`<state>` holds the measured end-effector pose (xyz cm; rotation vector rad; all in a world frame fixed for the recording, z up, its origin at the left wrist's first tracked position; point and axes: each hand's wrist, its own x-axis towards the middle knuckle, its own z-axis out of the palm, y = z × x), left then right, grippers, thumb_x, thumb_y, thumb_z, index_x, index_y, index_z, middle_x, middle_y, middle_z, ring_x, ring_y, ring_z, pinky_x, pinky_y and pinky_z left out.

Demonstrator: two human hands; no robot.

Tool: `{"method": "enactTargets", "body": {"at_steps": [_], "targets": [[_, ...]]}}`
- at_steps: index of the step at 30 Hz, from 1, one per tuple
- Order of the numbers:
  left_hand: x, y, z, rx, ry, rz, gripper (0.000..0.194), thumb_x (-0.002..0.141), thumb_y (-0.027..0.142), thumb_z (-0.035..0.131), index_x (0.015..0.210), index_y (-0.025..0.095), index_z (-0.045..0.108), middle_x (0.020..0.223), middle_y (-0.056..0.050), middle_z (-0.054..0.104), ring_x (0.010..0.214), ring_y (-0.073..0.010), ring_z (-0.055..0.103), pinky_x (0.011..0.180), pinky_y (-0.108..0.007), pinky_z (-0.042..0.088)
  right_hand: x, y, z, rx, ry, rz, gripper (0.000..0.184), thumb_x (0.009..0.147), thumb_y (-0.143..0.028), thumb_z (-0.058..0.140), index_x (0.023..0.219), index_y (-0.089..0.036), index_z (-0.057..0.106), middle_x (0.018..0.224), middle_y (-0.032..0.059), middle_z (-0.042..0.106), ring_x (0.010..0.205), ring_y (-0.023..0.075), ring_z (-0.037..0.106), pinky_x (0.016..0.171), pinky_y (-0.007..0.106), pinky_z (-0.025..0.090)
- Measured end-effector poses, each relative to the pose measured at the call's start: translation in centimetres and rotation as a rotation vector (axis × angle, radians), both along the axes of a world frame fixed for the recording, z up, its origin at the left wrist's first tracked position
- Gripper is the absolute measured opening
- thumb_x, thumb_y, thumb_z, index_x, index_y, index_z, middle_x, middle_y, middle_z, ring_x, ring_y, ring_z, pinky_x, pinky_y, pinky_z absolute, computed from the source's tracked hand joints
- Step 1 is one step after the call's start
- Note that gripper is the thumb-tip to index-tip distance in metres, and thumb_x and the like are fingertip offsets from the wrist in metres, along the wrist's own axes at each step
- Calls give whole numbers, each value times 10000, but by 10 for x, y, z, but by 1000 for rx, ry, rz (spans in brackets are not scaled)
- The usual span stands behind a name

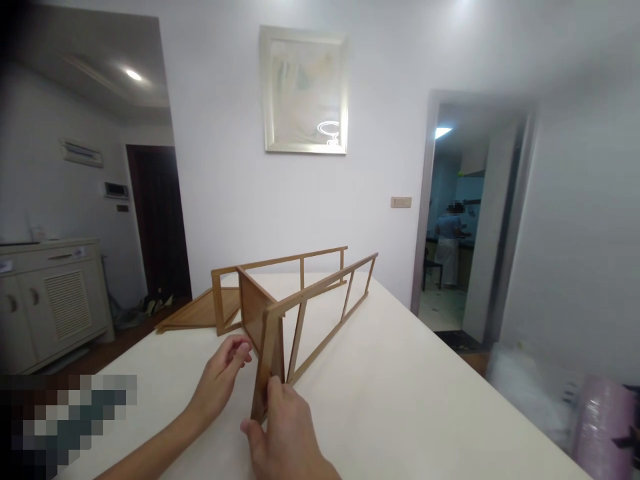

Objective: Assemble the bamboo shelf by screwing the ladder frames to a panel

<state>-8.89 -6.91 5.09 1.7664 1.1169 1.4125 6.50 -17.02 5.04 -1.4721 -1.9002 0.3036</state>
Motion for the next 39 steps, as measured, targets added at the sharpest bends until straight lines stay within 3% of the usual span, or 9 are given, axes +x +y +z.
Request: {"method": "enactTargets", "body": {"at_steps": [3,5,10,17,21,24,29,34,39], "targets": [[4,-37,3,-2,-74,-106,417,892,570,428,986,197,589,871,-58,667,813,-224,624,760,-332,500,-8,2,0,-59,-49,19,297,724,-204,627,995,-189,505,949,102,646,816,234,604,705,322,459],[7,-50,1,29,-75,-197,428,889,565,445,1048,190,577,967,-82,675,860,-233,629,781,-334,504,-13,5,-2,-71,-68,40,378,720,-193,614,1082,-177,508,1005,124,651,853,251,622,725,336,476],[14,-53,2,-30,-100,-157,346,880,489,530,1030,182,580,1043,-98,678,943,-234,635,860,-335,495,-22,15,-11,7,-122,72,577,770,-149,520,1332,-138,390,1079,159,650,928,271,641,777,370,501],[20,-52,6,-60,-231,-164,303,907,475,491,1013,194,537,906,-55,680,836,-192,630,798,-313,500,-28,21,-10,146,-121,125,542,822,-108,466,1357,-108,382,1139,165,633,988,239,616,812,343,511],[22,-49,1,-21,-259,-91,309,921,493,459,966,198,537,715,5,585,690,-157,574,698,-277,483,-15,14,1,208,-160,139,332,831,-148,534,1159,-184,578,1050,97,661,951,214,613,814,310,500],[21,-44,-5,9,-277,-33,349,917,523,447,907,191,554,647,23,513,621,-141,519,631,-258,458,3,14,10,263,-123,91,147,875,-178,520,963,-202,636,917,59,677,873,188,623,777,282,487],[20,-40,-11,11,-281,5,372,905,545,462,831,189,538,635,23,492,586,-127,474,578,-242,423,36,30,12,398,-55,-50,158,924,-215,484,965,-190,634,897,62,698,846,189,638,757,300,482],[16,-45,-13,-28,-361,-33,363,903,543,475,826,192,521,654,25,489,607,-123,471,589,-238,425,53,43,1,295,-73,-117,214,935,-220,448,1038,-178,632,1012,90,695,913,213,647,807,348,492],[7,-47,-16,-44,-447,-31,375,888,550,506,834,180,533,639,33,446,583,-111,439,564,-233,405,53,44,-4,125,-101,-89,247,932,-233,444,1082,-182,632,1082,99,677,970,228,639,851,368,480]]}}
